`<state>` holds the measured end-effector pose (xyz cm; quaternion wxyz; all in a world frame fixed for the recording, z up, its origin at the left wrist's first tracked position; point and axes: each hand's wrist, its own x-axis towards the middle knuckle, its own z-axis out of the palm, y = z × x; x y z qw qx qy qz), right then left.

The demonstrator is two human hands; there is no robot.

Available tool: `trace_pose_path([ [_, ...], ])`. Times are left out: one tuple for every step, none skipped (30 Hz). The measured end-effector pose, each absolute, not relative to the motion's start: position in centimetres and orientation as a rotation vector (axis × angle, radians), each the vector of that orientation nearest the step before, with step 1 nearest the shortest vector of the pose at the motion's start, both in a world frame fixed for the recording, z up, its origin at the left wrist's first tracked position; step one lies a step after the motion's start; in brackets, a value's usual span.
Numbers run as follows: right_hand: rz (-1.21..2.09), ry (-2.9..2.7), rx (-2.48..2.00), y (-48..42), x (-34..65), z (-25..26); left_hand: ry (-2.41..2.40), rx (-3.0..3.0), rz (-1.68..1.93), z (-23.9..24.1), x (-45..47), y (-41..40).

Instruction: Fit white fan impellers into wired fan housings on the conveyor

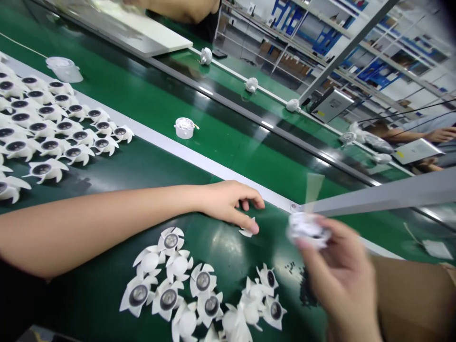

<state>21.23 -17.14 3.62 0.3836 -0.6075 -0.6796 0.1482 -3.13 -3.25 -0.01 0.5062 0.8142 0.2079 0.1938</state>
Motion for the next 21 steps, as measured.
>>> trace_pose_path([
  [0.464, -1.74, -1.48, -17.0, 20.4, 3.0, 0.511, 1.896, 0.484, -0.1, -3.0, -3.2],
  [0.527, -1.756, -1.415, -16.7, 19.6, 2.5, 0.51, 1.837, 0.505, -0.2, -2.9, -3.1],
  [0.553, -1.785, -1.364, -16.4, 19.0, 2.1, 0.507, 1.793, 0.525, -0.3, -2.9, -3.1],
  [0.528, -1.829, -1.332, -16.1, 18.5, 1.9, 0.504, 1.762, 0.544, -0.4, -2.8, -3.0],
  [0.47, -1.886, -1.314, -15.9, 18.1, 1.7, 0.507, 1.738, 0.558, -0.5, -2.8, -3.0],
  [0.402, -1.97, -1.302, -15.7, 17.8, 1.7, 0.515, 1.716, 0.562, -0.5, -2.7, -2.9],
  [0.323, -2.068, -1.293, -15.6, 17.5, 1.6, 0.524, 1.696, 0.557, -0.5, -2.8, -2.9],
  [0.247, -2.159, -1.288, -15.6, 17.3, 1.6, 0.534, 1.685, 0.544, -0.5, -2.8, -2.8],
  [0.192, -2.226, -1.291, -15.6, 17.2, 1.6, 0.543, 1.687, 0.525, -0.3, -2.9, -2.7],
  [0.158, -2.263, -1.303, -15.6, 17.1, 1.6, 0.547, 1.703, 0.496, -0.2, -3.0, -2.6],
  [0.146, -2.27, -1.319, -15.6, 17.1, 1.5, 0.546, 1.73, 0.46, 0.0, -3.0, -2.6],
  [0.148, -2.253, -1.333, -15.6, 17.1, 1.4, 0.536, 1.76, 0.421, 0.2, -3.0, -2.5],
  [0.161, -2.23, -1.346, -15.5, 17.1, 1.4, 0.524, 1.787, 0.386, 0.4, -3.0, -2.4],
  [0.182, -2.211, -1.355, -15.4, 17.1, 1.3, 0.516, 1.806, 0.358, 0.6, -3.0, -2.4],
  [0.202, -2.198, -1.357, -15.3, 17.1, 1.3, 0.513, 1.815, 0.338, 0.8, -2.9, -2.4],
  [0.224, -2.192, -1.355, -15.1, 17.1, 1.3, 0.517, 1.819, 0.326, 0.9, -2.8, -2.4],
  [0.248, -2.191, -1.349, -14.9, 17.2, 1.3, 0.528, 1.819, 0.316, 0.9, -2.7, -2.4],
  [0.269, -2.193, -1.335, -14.7, 17.3, 1.3, 0.543, 1.82, 0.306, 0.9, -2.6, -2.4],
  [0.287, -2.195, -1.318, -14.5, 17.4, 1.3, 0.565, 1.822, 0.299, 0.9, -2.6, -2.4],
  [0.305, -2.198, -1.294, -14.4, 17.6, 1.3, 0.593, 1.829, 0.293, 1.0, -2.7, -2.4],
  [0.33, -2.209, -1.268, -14.3, 17.8, 1.3, 0.626, 1.849, 0.287, 1.2, -3.0, -2.4],
])
